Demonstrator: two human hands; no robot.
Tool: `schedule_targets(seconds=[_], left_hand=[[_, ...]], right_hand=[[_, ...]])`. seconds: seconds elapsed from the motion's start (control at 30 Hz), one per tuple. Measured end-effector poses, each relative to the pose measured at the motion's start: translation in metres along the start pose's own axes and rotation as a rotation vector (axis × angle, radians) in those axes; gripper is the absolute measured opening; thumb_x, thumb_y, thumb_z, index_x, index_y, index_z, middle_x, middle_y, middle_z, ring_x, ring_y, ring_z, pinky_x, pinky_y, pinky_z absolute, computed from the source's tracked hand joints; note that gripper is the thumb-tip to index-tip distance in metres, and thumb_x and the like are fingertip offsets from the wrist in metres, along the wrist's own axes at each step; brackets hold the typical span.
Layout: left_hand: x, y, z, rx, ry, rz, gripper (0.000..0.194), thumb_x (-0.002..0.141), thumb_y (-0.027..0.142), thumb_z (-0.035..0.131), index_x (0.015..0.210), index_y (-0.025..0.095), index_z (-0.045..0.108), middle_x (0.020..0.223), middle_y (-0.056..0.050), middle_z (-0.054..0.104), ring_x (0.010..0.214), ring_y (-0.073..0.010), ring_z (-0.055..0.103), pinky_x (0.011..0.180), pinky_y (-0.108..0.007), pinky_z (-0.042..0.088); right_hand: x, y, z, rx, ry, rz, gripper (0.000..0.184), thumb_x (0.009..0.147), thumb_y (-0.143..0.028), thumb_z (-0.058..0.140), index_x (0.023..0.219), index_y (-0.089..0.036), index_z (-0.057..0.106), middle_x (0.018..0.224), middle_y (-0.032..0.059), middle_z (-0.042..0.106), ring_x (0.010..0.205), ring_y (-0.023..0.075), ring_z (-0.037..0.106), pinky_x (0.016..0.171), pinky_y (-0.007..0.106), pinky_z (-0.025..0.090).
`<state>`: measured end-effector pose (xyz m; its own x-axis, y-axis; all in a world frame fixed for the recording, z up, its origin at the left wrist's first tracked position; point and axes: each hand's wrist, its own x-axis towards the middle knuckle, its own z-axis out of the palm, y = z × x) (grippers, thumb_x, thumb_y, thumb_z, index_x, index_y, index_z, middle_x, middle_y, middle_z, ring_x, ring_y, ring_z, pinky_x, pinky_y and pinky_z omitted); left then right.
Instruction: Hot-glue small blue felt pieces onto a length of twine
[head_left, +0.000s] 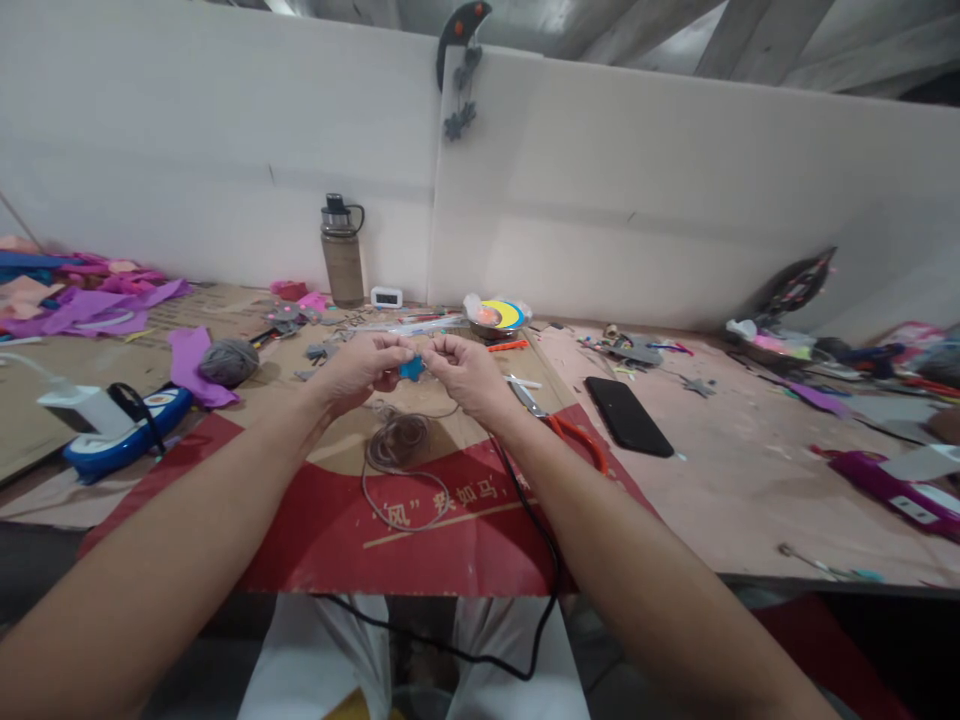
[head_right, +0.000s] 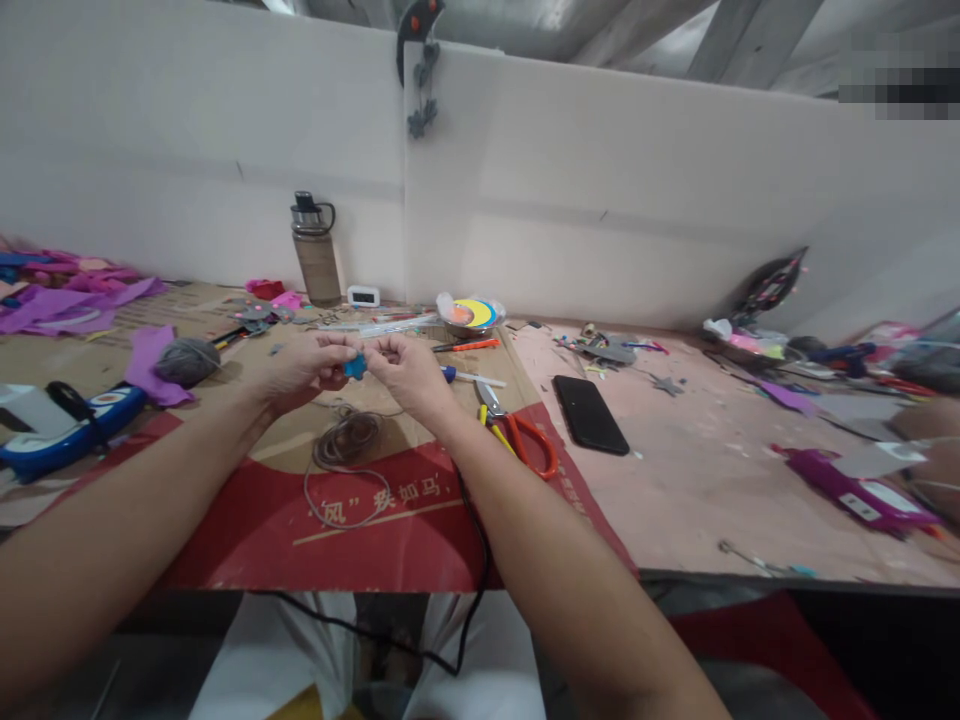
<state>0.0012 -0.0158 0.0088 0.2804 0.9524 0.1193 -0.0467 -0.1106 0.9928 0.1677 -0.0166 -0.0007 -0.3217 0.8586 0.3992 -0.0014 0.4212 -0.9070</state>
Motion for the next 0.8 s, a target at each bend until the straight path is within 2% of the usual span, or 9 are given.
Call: schedule_targets(seconds=[0.23,0.53,0.67,0.8], left_hand=[[0.0004,0.0002,-0.0004,0.031,0.020,-0.001,0.019,0.063,0.029,0.074,0.062,0.015,0.062,0.053,0.002,0.046,0.044,-0.0054,0.036,0.042,-0.019,0.021],[-0.0022,0.0034,-0.0011,0.061,-0.023,-0.042,0.018,0.061,0.027,0.074,0.062,0.015,0.062,0.055,0.001,0.048,0.045,-0.0056,0.037,0.041,-0.018,0.022],[-0.0026,0.0026,-0.0023,0.085,-0.034,-0.040,0.020,0.064,0.029,0.075,0.063,0.014,0.063,0.056,0.000,0.049,0.046,-0.0054,0.038,0.042,-0.018,0.023],[0.0000,0.0002,-0.0060,0.039,-0.055,-0.061,0.019,0.066,0.031,0.077,0.067,0.015,0.067,0.056,0.000,0.050,0.044,-0.0049,0.038,0.041,-0.018,0.023]], right_hand=[[-0.0012,0.0046,-0.0020,-0.032,0.027,0.024,0.020,0.077,-0.039,0.061,0.073,-0.020,0.058,0.062,-0.0034,0.050,0.057,0.0087,0.039,0.051,0.023,0.028],[-0.0004,0.0030,-0.0082,-0.006,-0.026,0.035,0.018,0.072,-0.038,0.067,0.072,-0.020,0.063,0.070,-0.0014,0.061,0.062,0.0100,0.047,0.058,0.024,0.035],[-0.0009,0.0031,-0.0076,-0.018,-0.020,0.047,0.023,0.070,-0.041,0.067,0.070,-0.019,0.060,0.067,-0.0031,0.058,0.060,0.0089,0.045,0.057,0.023,0.035],[-0.0017,0.0062,-0.0089,-0.024,-0.004,0.074,0.024,0.072,-0.042,0.065,0.068,-0.020,0.057,0.057,-0.0060,0.047,0.053,0.0082,0.036,0.051,0.023,0.027]])
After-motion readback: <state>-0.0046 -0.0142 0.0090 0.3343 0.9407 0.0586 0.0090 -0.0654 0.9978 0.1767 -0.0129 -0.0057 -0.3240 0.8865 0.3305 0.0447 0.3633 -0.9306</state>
